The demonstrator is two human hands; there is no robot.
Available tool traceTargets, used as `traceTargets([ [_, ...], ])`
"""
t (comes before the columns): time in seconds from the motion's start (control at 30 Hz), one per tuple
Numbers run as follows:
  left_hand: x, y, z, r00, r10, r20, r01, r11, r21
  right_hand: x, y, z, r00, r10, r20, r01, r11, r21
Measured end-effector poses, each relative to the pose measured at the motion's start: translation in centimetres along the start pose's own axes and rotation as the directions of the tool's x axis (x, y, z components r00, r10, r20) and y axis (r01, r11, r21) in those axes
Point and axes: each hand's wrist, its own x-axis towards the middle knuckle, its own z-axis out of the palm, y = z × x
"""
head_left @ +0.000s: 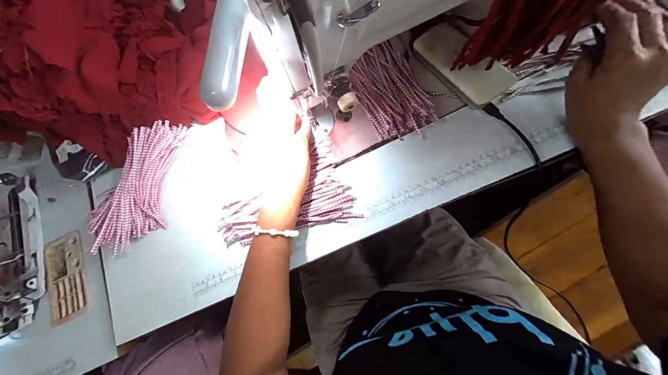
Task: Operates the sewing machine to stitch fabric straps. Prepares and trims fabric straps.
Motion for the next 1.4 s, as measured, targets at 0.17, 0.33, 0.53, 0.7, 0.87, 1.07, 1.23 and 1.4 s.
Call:
traceTargets([
  [0.17,0.1,-0.1,0.1,1.000,-0.006,0.021,0.005,0.999,0.036,0.2,-0.4,0.0,0.973,0.103,0.206,-0.092,0.994,-0.060],
  [0.33,-0.5,-0.5,0.9,0.999,0.043,0.000,-0.043,0.998,-0.043,0.2,-0.4,0.1,0.974,0.120,0.193,-0.112,0.992,-0.053],
  [0.53,-0.6,-0.3,0.9,0.999,0.046,-0.027,-0.047,0.998,-0.037,-1.1,1.1,-0.1,0.999,0.022,0.034,-0.023,0.999,0.026],
  [0.7,-1.4,0.5,-0.7,0.980,-0.097,-0.176,0.013,0.904,-0.427,-1.3,0.2,-1.7,0.997,0.043,-0.068,-0.025,0.969,0.244],
  [0.87,-1.0,3.7,-2.8,0.826,-0.400,-0.397,-0.207,0.439,-0.874,-4.8,-5.0,-3.2,0.993,-0.012,-0.116,0.066,0.876,0.477],
  [1.07,1.6,5.2,-3.2,0.805,-0.558,-0.203,-0.201,0.065,-0.977,-8.4,-14.3,-1.7,0.934,-0.352,-0.060,0.297,0.670,0.680],
  [1.23,-3.0,4.6,-3.6,0.882,-0.460,-0.105,0.022,0.262,-0.965,-7.6,-20.3,-1.6,0.909,-0.386,0.156,0.053,0.480,0.876],
  [1.4,-7.3,4.5,-1.8,0.896,-0.434,-0.091,0.037,0.277,-0.960,-5.2,-24.6,-2.5,0.809,-0.328,0.488,-0.470,0.138,0.872],
])
